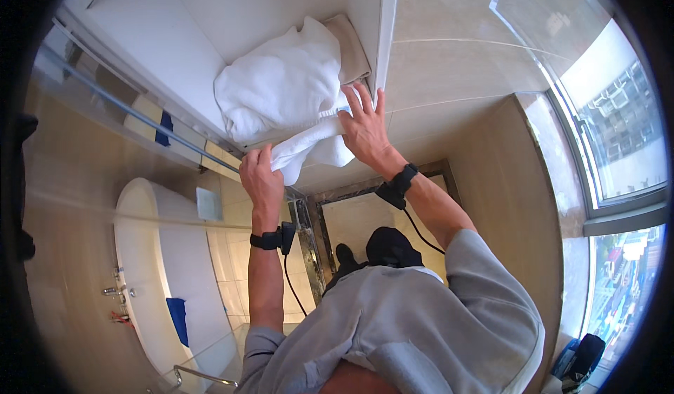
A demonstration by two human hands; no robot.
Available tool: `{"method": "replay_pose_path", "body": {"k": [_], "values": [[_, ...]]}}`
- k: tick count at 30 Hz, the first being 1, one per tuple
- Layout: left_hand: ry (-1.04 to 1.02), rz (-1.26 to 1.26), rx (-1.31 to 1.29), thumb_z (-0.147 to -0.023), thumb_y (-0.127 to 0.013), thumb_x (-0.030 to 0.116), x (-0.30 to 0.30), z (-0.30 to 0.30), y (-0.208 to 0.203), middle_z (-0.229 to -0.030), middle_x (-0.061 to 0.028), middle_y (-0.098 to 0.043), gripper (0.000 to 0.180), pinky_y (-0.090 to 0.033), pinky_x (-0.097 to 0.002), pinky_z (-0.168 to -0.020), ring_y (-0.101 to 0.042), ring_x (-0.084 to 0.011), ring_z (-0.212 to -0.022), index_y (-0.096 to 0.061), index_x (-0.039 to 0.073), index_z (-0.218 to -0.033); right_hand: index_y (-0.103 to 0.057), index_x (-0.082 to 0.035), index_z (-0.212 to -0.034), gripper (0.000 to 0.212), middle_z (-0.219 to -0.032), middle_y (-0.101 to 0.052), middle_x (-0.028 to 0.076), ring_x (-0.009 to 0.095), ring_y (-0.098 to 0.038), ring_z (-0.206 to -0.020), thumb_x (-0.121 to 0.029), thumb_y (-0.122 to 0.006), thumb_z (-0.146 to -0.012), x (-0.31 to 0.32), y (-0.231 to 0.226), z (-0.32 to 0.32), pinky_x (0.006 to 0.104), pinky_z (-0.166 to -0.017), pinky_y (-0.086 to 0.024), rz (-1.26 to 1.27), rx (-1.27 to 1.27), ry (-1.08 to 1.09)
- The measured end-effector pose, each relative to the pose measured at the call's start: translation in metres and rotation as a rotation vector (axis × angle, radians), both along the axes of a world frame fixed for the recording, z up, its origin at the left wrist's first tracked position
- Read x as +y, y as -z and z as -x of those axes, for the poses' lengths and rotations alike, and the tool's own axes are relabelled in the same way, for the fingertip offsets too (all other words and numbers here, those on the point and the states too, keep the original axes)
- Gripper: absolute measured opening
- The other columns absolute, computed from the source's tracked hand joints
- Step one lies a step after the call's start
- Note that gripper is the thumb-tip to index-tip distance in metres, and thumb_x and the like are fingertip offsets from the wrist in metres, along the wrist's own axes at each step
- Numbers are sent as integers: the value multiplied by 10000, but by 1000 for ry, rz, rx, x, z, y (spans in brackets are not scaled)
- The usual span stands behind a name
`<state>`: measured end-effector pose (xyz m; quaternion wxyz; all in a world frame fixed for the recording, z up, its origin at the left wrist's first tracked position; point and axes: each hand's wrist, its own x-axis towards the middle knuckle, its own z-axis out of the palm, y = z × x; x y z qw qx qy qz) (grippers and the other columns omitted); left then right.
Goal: The person folds a white towel on a bathroom countertop, smoothing and aligning the edges before placing it into a cabinet. The person then retrieves another white towel and repeats the folding process.
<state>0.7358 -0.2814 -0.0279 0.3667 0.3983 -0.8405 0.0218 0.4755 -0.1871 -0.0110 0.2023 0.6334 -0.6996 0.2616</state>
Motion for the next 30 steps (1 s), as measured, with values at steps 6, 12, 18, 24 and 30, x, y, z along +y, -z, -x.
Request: {"method": "replay_pose_path", "body": {"k": [6,12,18,24,30], "values": [[14,-58,-20,-792,-705,-55,-48,23,18,-1004,-115,-661,394,-519,-522,-889,-654,-382,-1015,-755,37,-1172,-736,-53,-918,149,-1587,-517,156,385,-367,-1583,-89,-791,-784,-45,2,27,762,-1227,-259,28,-14,-138],[17,4,45,-811,-690,-56,-85,47,24,-1127,-127,-711,377,-543,-498,-906,-661,-411,-1100,-750,28,-1174,-695,-49,-770,74,-1590,-539,124,370,-403,-1574,-98,-750,-778,-88,13,45,766,-1199,-311,113,-22,-197],[-95,37,-24,-813,-713,-12,-125,66,22,-1171,-129,-714,326,-502,-548,-957,-646,-421,-1157,-741,28,-1136,-738,-20,-771,103,-1593,-536,138,391,-377,-1582,-121,-751,-752,-137,1,47,776,-1202,-297,125,-114,-164],[-138,-35,-81,-824,-731,28,-173,92,14,-1131,-138,-727,261,-492,-553,-926,-664,-422,-1136,-745,42,-1084,-755,-29,-775,73,-1578,-548,132,386,-387,-1577,-70,-761,-716,-172,5,47,769,-1207,-302,154,-118,-126],[74,-122,51,-794,-650,-74,-131,55,9,-1253,-191,-735,411,-529,-532,-1040,-662,-439,-1212,-736,0,-1189,-737,-25,-761,80,-1566,-539,155,408,-401,-1553,-80,-759,-707,-123,-4,50,778,-1218,-277,67,-103,-147]]}}
